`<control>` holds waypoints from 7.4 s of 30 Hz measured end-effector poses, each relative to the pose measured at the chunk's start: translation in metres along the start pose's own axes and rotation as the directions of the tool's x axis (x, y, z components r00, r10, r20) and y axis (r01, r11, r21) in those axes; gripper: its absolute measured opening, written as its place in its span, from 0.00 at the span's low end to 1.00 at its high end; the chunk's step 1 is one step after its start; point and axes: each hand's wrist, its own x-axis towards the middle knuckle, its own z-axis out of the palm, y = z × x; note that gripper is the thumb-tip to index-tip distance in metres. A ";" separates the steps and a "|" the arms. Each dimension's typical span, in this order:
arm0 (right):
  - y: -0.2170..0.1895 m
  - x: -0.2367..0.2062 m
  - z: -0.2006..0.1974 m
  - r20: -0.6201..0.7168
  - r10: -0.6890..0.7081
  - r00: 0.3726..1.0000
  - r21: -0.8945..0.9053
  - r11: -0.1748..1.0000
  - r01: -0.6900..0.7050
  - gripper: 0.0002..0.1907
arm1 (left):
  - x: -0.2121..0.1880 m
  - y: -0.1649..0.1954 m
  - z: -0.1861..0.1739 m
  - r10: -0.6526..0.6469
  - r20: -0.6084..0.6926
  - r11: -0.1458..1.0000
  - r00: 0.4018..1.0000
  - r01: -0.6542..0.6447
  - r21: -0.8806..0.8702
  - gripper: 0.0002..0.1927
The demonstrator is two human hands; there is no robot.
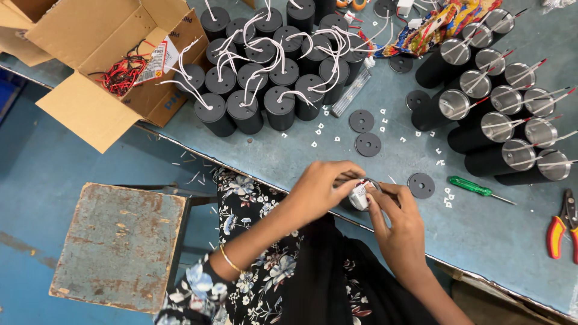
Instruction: The person sits at a factory workbench assembling lamp fixtures. They thread white wires through the open end of black cylindrical housings, connect the wires to a white driver component, place a metal end cap, and use a green screwdriver to tighten screws on the assembled unit, working on one unit at a time.
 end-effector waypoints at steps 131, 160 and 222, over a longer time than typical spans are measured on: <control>0.046 0.017 0.022 0.404 0.300 0.864 0.819 0.302 -0.488 0.13 | -0.026 0.005 0.038 -0.160 -0.259 0.973 0.953 0.109 -0.201 0.12; 0.025 0.011 0.015 0.363 0.287 0.886 0.868 0.240 -0.434 0.29 | 0.079 0.006 0.023 0.034 0.553 0.757 0.832 -0.383 0.530 0.15; 0.038 -0.036 -0.033 -0.259 0.098 0.961 0.631 0.770 0.091 0.16 | -0.016 -0.041 0.073 0.090 0.038 0.992 0.995 -0.086 -0.093 0.34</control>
